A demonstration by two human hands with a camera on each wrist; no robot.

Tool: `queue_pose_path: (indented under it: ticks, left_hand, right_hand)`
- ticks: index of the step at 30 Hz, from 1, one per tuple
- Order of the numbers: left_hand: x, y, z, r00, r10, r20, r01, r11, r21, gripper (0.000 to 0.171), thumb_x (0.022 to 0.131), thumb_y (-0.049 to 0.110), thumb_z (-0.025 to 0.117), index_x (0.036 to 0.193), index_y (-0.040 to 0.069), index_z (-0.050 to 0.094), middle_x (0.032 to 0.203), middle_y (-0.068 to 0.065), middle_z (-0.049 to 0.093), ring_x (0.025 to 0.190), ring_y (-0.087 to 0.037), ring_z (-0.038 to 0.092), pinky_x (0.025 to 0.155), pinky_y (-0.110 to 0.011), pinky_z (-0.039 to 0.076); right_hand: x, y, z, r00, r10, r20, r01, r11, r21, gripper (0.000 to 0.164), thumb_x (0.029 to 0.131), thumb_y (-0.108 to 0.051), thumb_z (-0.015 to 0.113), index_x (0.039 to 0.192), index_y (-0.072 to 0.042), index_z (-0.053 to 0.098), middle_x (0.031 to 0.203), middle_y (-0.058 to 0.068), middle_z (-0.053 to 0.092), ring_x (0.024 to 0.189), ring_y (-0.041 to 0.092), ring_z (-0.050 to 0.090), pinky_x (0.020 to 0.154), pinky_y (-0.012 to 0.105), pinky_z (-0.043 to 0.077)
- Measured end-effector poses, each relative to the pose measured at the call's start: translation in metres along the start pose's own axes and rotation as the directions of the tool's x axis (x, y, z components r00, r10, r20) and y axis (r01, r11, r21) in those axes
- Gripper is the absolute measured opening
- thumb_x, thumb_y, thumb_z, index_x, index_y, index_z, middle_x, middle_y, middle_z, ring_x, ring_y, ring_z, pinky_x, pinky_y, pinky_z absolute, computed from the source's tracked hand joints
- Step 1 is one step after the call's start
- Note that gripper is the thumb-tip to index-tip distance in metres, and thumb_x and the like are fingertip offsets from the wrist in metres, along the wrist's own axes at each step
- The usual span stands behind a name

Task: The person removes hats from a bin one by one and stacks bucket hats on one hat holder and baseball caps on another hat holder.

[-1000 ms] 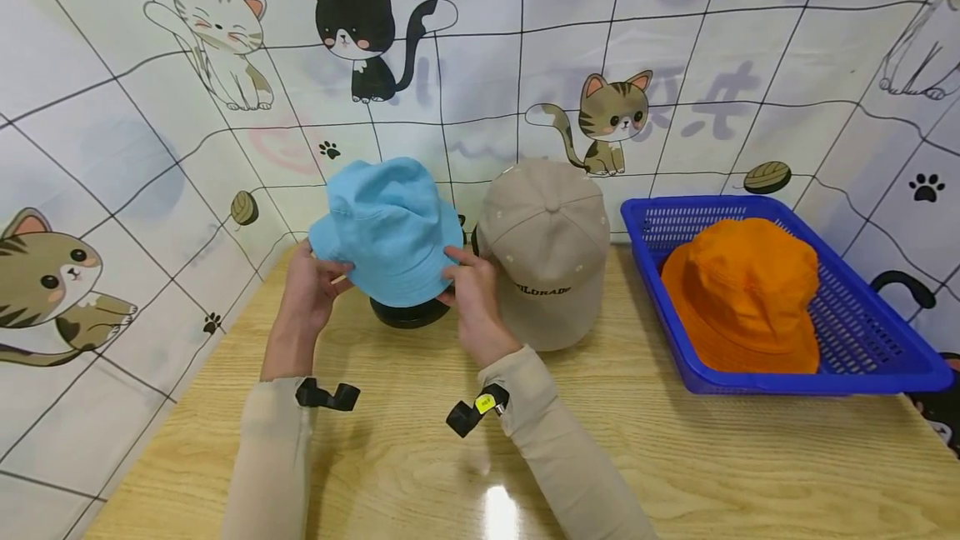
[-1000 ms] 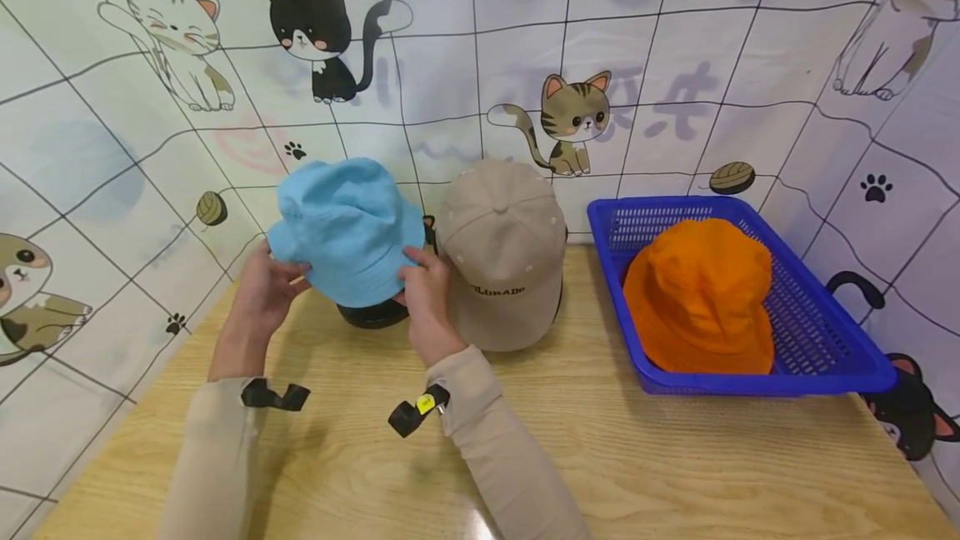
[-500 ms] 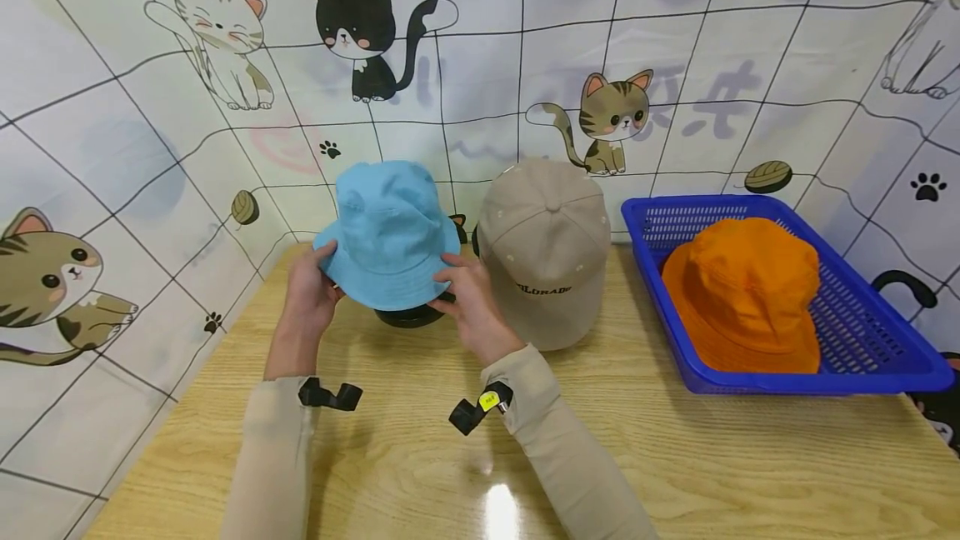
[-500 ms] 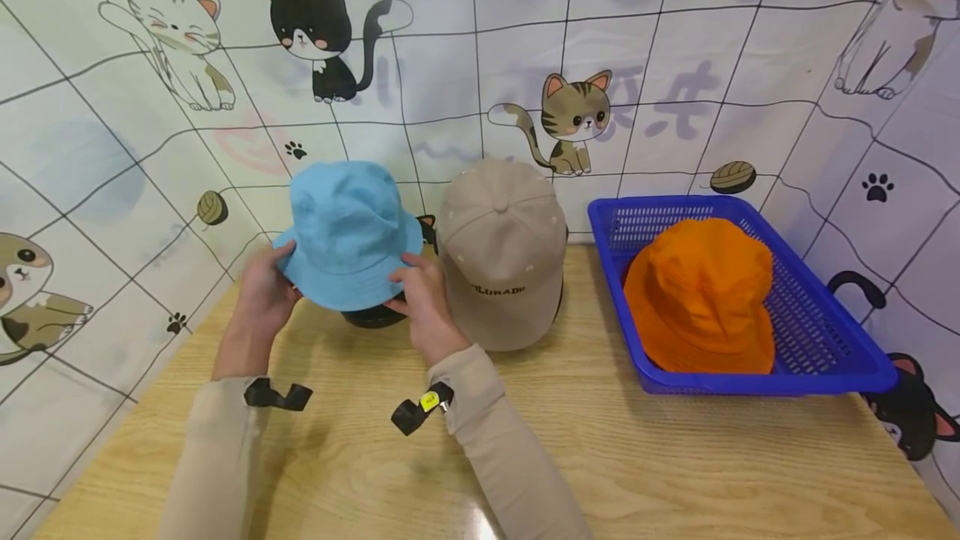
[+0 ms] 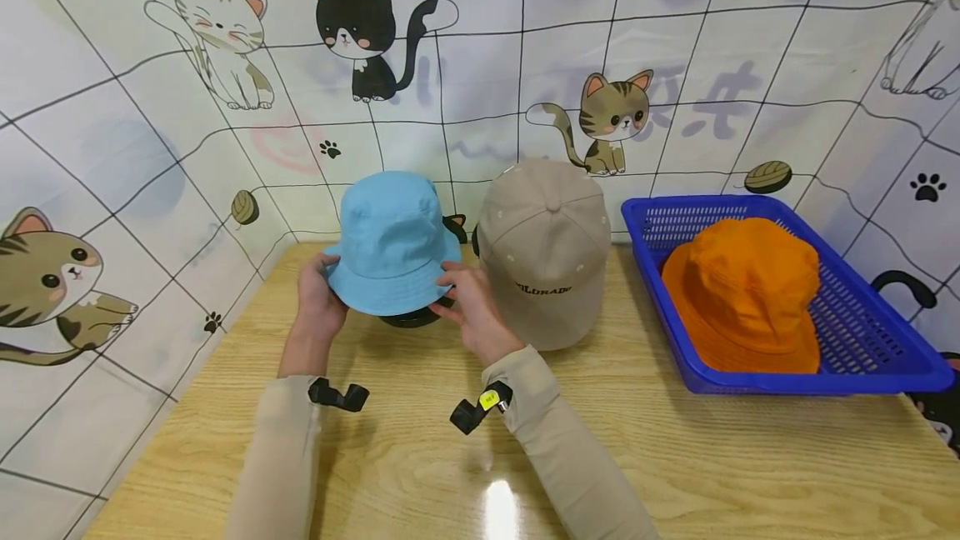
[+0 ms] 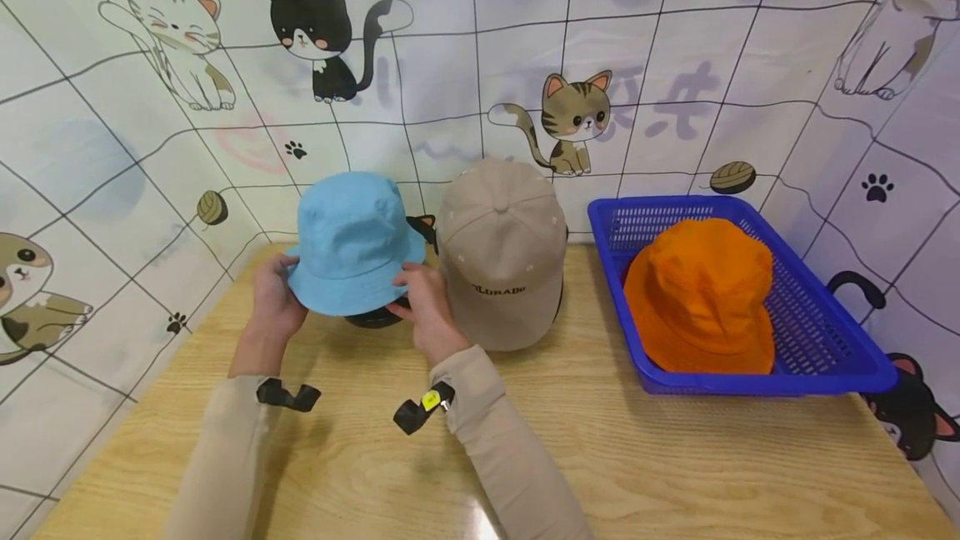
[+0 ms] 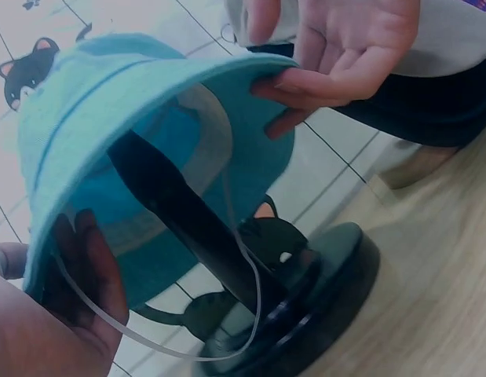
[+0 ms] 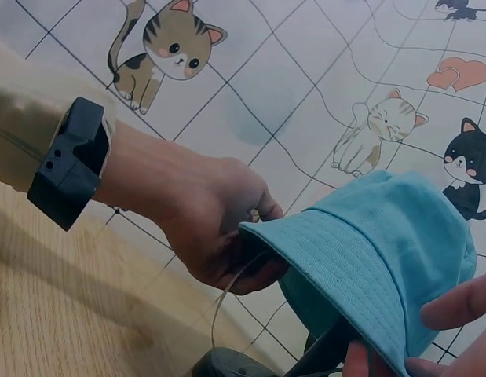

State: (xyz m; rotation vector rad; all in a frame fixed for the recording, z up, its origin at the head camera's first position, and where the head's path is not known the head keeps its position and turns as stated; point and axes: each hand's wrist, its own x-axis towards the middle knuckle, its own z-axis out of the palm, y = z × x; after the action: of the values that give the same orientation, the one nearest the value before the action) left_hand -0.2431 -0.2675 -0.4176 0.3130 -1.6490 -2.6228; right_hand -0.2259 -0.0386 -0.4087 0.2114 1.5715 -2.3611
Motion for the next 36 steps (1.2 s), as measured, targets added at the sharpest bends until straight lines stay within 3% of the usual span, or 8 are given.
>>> queue_pose_path:
  ticks: [5, 8, 16, 22, 25, 29, 33, 36]
  left_hand:
    - [0.003, -0.005, 0.001, 1.0, -0.012, -0.016, 0.011, 0.997, -0.07, 0.009, 0.099, 0.015, 0.028, 0.104, 0.015, 0.036, 0.128, 0.003, 0.036, 0.118, -0.013, 0.037, 0.105, -0.024, 0.03]
    - [0.008, -0.009, -0.002, 1.0, -0.015, -0.018, 0.014, 0.996, -0.092, 0.012, 0.098, 0.015, 0.028, 0.106, 0.015, 0.037, 0.128, 0.004, 0.037, 0.12, -0.012, 0.037, 0.105, -0.023, 0.03]
    - [0.023, -0.021, -0.012, 1.0, -0.024, 0.01, 0.025, 0.991, -0.129, 0.029, 0.099, 0.013, 0.024, 0.126, 0.014, 0.036, 0.155, 0.001, 0.028, 0.14, -0.013, 0.028, 0.118, -0.025, 0.023]
    - [0.026, -0.025, -0.014, 0.999, -0.048, 0.007, 0.048, 0.997, -0.054, 0.057, 0.101, 0.016, 0.025, 0.158, 0.012, 0.015, 0.171, -0.001, 0.008, 0.153, -0.012, 0.015, 0.125, -0.026, 0.017]
    - [0.024, -0.026, -0.016, 0.998, -0.055, -0.02, 0.055, 0.998, 0.015, 0.045, 0.106, 0.02, 0.032, 0.15, 0.016, 0.03, 0.159, -0.006, 0.031, 0.142, -0.017, 0.036, 0.114, -0.026, 0.034]
    - [0.021, -0.026, -0.021, 0.998, -0.04, -0.058, 0.041, 0.999, 0.02, 0.012, 0.108, 0.02, 0.043, 0.118, 0.02, 0.049, 0.118, 0.003, 0.055, 0.108, -0.014, 0.052, 0.092, -0.025, 0.045]
    - [0.018, -0.024, -0.028, 1.0, 0.003, -0.014, -0.004, 0.994, -0.111, 0.02, 0.104, 0.011, 0.041, 0.117, 0.017, 0.056, 0.114, 0.004, 0.061, 0.109, -0.014, 0.054, 0.099, -0.03, 0.043]
    - [0.017, -0.023, -0.031, 0.999, 0.022, 0.05, -0.013, 0.985, -0.173, 0.039, 0.099, 0.003, 0.034, 0.133, 0.013, 0.05, 0.124, 0.003, 0.057, 0.115, -0.015, 0.052, 0.105, -0.034, 0.04]
  right_hand:
    - [0.002, 0.003, 0.0, 1.0, 0.004, -0.008, -0.004, 1.0, -0.002, 0.056, 0.091, -0.002, 0.053, 0.147, -0.004, 0.053, 0.159, 0.014, 0.042, 0.13, 0.036, 0.05, 0.105, 0.049, 0.053]
    - [0.003, 0.005, 0.0, 1.0, 0.005, -0.012, -0.005, 1.0, 0.005, 0.055, 0.091, -0.002, 0.054, 0.146, -0.004, 0.054, 0.16, 0.014, 0.041, 0.138, 0.037, 0.045, 0.106, 0.049, 0.052]
    - [0.005, 0.008, 0.0, 0.999, -0.026, -0.026, 0.026, 1.0, 0.001, 0.06, 0.09, -0.005, 0.057, 0.15, -0.01, 0.053, 0.164, 0.012, 0.03, 0.144, 0.035, 0.03, 0.107, 0.048, 0.05]
    - [0.004, 0.01, 0.001, 0.999, -0.05, -0.02, 0.05, 0.999, -0.02, 0.058, 0.092, -0.006, 0.056, 0.149, -0.01, 0.053, 0.167, 0.012, 0.026, 0.149, 0.036, 0.027, 0.109, 0.049, 0.048]
    - [0.003, 0.01, 0.0, 0.998, -0.056, -0.012, 0.055, 0.998, -0.035, 0.058, 0.092, -0.006, 0.056, 0.15, -0.011, 0.052, 0.169, 0.01, 0.024, 0.153, 0.034, 0.026, 0.111, 0.05, 0.046]
    - [0.005, 0.009, 0.0, 0.999, -0.051, -0.014, 0.051, 0.998, -0.03, 0.057, 0.092, -0.006, 0.057, 0.149, -0.01, 0.053, 0.166, 0.012, 0.027, 0.146, 0.032, 0.03, 0.11, 0.049, 0.047]
    - [0.007, 0.009, -0.001, 1.0, -0.012, -0.011, 0.012, 1.0, -0.008, 0.045, 0.092, -0.005, 0.058, 0.136, -0.007, 0.06, 0.152, 0.015, 0.039, 0.125, 0.031, 0.039, 0.106, 0.052, 0.05]
    - [0.008, 0.009, -0.001, 1.0, 0.026, -0.001, -0.026, 1.0, 0.0, 0.036, 0.091, -0.004, 0.057, 0.125, -0.004, 0.065, 0.142, 0.013, 0.047, 0.117, 0.031, 0.045, 0.105, 0.053, 0.051]
